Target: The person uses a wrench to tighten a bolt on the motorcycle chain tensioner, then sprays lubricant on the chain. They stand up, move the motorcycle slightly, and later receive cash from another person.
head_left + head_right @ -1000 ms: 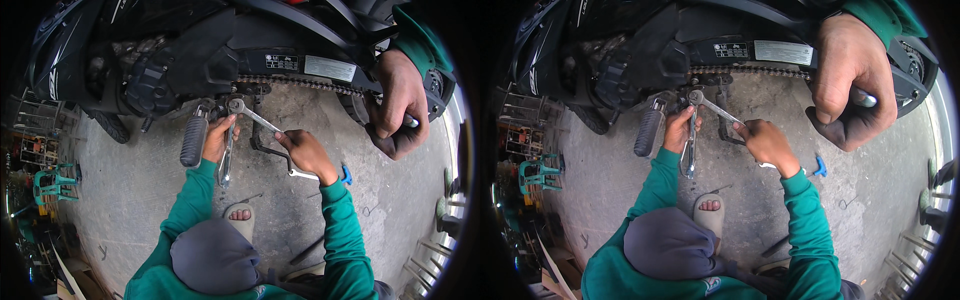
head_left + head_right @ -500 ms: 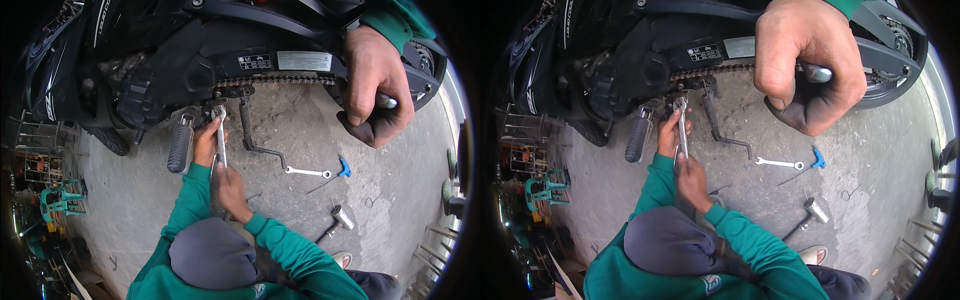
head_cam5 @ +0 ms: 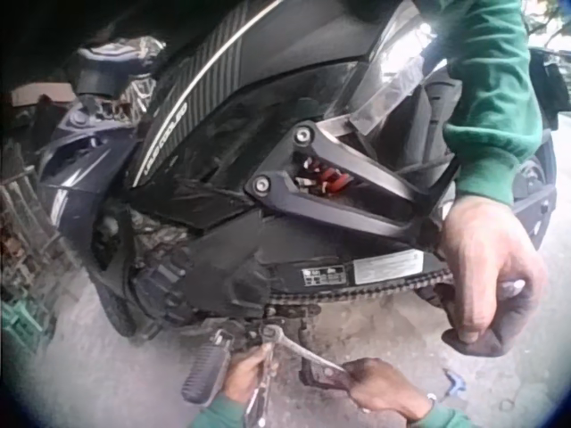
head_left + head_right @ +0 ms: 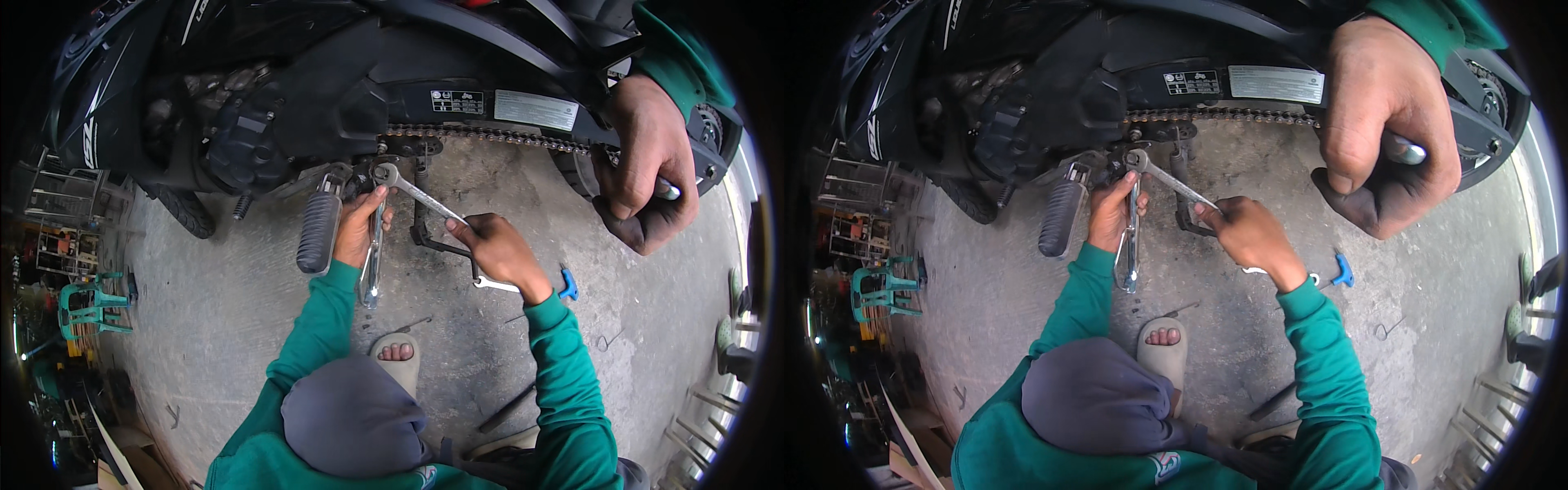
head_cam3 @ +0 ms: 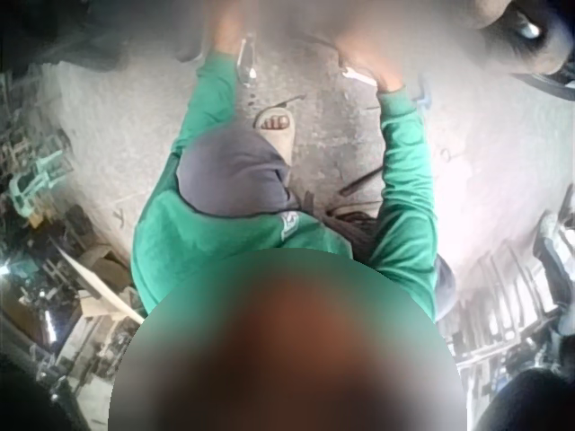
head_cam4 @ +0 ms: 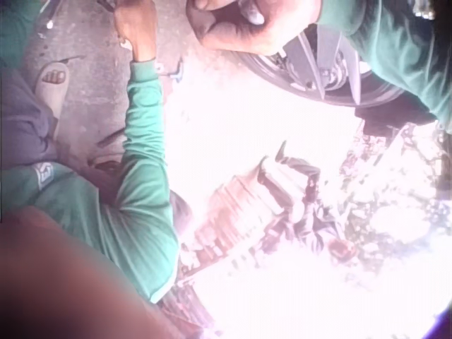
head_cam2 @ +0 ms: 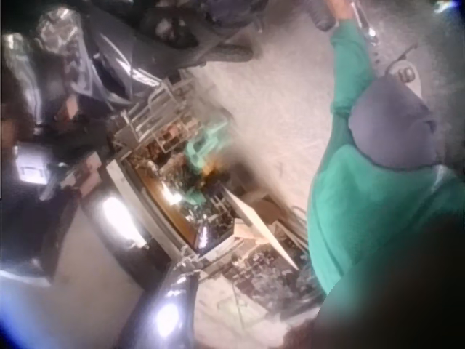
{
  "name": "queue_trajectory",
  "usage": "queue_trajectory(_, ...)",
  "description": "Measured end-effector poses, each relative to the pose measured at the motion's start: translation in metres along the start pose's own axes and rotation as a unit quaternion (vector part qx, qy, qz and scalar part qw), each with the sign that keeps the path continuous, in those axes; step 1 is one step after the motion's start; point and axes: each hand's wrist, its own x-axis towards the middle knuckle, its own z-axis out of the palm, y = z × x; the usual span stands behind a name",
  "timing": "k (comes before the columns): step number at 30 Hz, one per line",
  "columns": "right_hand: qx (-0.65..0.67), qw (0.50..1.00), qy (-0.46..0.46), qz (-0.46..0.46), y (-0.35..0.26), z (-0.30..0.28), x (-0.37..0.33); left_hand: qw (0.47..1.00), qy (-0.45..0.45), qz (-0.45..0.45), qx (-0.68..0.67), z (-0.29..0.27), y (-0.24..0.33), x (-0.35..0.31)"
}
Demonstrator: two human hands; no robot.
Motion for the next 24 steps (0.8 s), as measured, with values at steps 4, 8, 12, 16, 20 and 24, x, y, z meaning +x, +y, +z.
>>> queue_trajectory(4, -0.046, 0.998, -0.029, -0.009, -0.001, -0.022, 0.019, 1.0, 0.004, -0.002, 0.0, 0.001, 0.001, -0.001)
queue_trajectory(8, -0.062, 0.998, -0.01, -0.008, 0.01, -0.017, 0.03, 1.0, 0.013, -0.016, 0.006, -0.001, -0.001, 0.002)
queue_trajectory(12, 0.103, 0.989, 0.09, 0.064, -0.006, 0.097, -0.009, 1.0, 0.01, -0.005, -0.013, -0.005, -0.006, 0.005)
queue_trajectory(16, 0.345, 0.926, 0.15, 0.023, -0.035, 0.184, -0.027, 1.0, 0.017, 0.004, 0.0, -0.011, -0.011, 0.005)
queue_trajectory(20, 0.276, 0.95, 0.14, 0.03, -0.006, 0.147, -0.032, 0.999, -0.029, 0.023, -0.003, -0.015, -0.012, 0.007)
queue_trajectory(24, 0.132, 0.986, 0.075, 0.074, 0.016, 0.07, -0.023, 0.999, -0.024, -0.002, -0.027, -0.013, -0.01, 0.004)
